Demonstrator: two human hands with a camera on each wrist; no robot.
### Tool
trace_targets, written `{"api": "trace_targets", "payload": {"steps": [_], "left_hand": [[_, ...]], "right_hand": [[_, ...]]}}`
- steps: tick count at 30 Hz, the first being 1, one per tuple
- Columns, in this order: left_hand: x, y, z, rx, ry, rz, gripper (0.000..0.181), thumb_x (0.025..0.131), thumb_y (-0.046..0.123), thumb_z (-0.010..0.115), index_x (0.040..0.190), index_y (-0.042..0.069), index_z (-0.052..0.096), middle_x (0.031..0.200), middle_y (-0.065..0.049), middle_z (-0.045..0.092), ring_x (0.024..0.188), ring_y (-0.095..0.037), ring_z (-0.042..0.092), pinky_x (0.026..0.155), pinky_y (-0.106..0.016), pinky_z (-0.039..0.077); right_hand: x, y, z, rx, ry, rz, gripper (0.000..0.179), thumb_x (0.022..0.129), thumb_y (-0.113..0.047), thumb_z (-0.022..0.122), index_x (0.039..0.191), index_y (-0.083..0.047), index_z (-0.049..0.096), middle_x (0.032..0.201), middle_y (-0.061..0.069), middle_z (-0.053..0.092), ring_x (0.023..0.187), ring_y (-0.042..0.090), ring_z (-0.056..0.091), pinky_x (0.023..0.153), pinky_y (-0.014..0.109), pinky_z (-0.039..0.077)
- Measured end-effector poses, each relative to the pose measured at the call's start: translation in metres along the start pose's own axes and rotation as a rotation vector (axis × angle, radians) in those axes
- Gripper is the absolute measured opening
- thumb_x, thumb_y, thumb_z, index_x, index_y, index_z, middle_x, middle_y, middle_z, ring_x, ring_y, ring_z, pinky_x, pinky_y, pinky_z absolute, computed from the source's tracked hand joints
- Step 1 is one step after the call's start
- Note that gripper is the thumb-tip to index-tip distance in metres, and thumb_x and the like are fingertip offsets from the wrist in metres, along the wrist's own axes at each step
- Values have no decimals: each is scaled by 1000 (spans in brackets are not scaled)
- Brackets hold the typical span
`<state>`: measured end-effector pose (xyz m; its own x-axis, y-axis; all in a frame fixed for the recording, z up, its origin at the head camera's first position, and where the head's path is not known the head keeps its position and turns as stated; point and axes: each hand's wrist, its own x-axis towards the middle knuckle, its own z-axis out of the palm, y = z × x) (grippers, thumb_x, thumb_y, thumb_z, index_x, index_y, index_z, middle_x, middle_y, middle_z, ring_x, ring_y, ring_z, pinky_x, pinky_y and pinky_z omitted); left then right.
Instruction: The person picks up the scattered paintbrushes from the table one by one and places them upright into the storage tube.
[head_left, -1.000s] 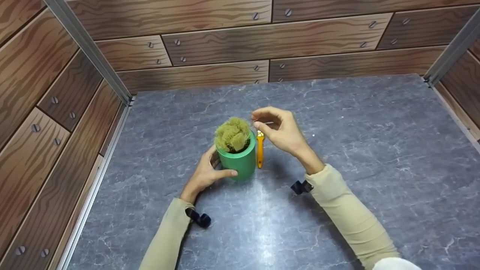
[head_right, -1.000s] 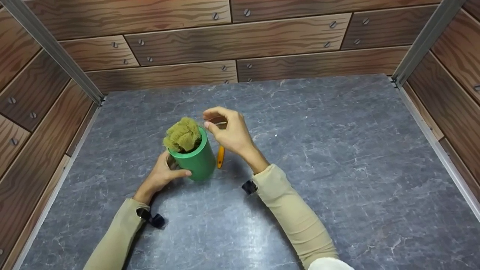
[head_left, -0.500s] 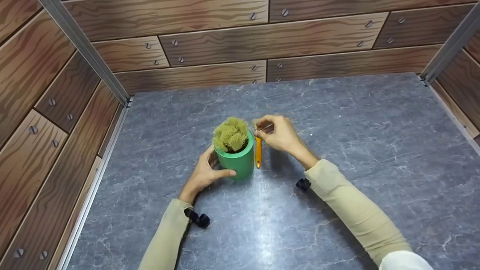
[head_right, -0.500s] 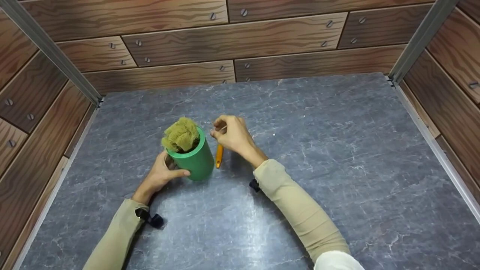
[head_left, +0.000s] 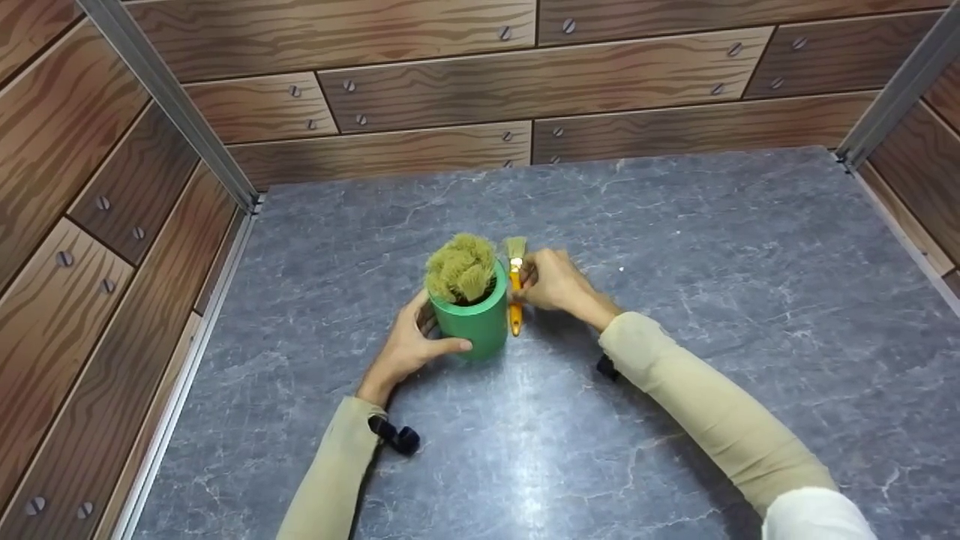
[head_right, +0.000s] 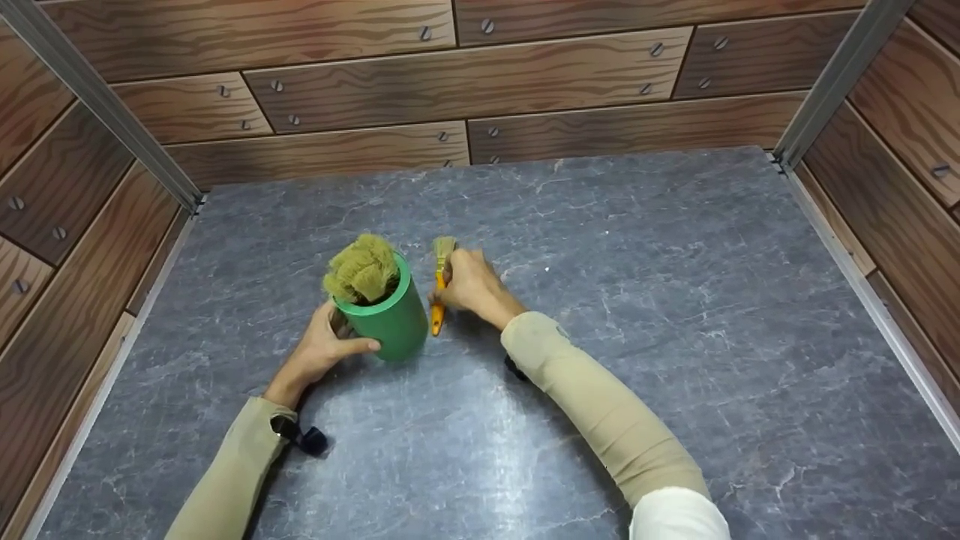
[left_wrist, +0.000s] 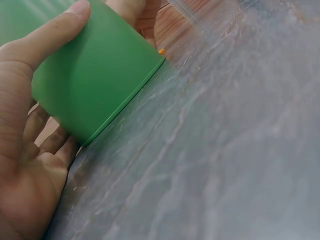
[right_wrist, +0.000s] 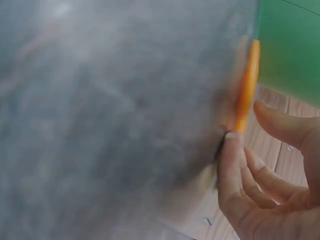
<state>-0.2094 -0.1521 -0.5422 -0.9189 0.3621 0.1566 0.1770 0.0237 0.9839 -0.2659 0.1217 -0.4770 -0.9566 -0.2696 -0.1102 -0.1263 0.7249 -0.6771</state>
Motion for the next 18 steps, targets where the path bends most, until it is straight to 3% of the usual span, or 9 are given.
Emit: {"api": "trace_targets", "payload": {"steps": [10, 18], "left_hand": [[1, 1, 0, -20, 1, 12, 101, 76, 14, 100, 161, 20, 47, 158, -3, 57, 149, -24, 51, 128, -43, 40], [0, 0, 0, -25, 0, 19, 102, 75, 14, 100, 161, 20, 46, 158, -3, 57, 149, -24, 51, 128, -41, 42]], "right_hand": [[5, -3, 2, 7, 30, 133, 28, 74, -18, 98, 78, -8, 71, 73, 3, 69, 61, 14, 63, 56, 25, 56], [9, -2, 3, 7, 3, 188, 25, 70, -17, 95, 70, -13, 71, 72, -1, 67, 65, 15, 61, 56, 24, 54]]}}
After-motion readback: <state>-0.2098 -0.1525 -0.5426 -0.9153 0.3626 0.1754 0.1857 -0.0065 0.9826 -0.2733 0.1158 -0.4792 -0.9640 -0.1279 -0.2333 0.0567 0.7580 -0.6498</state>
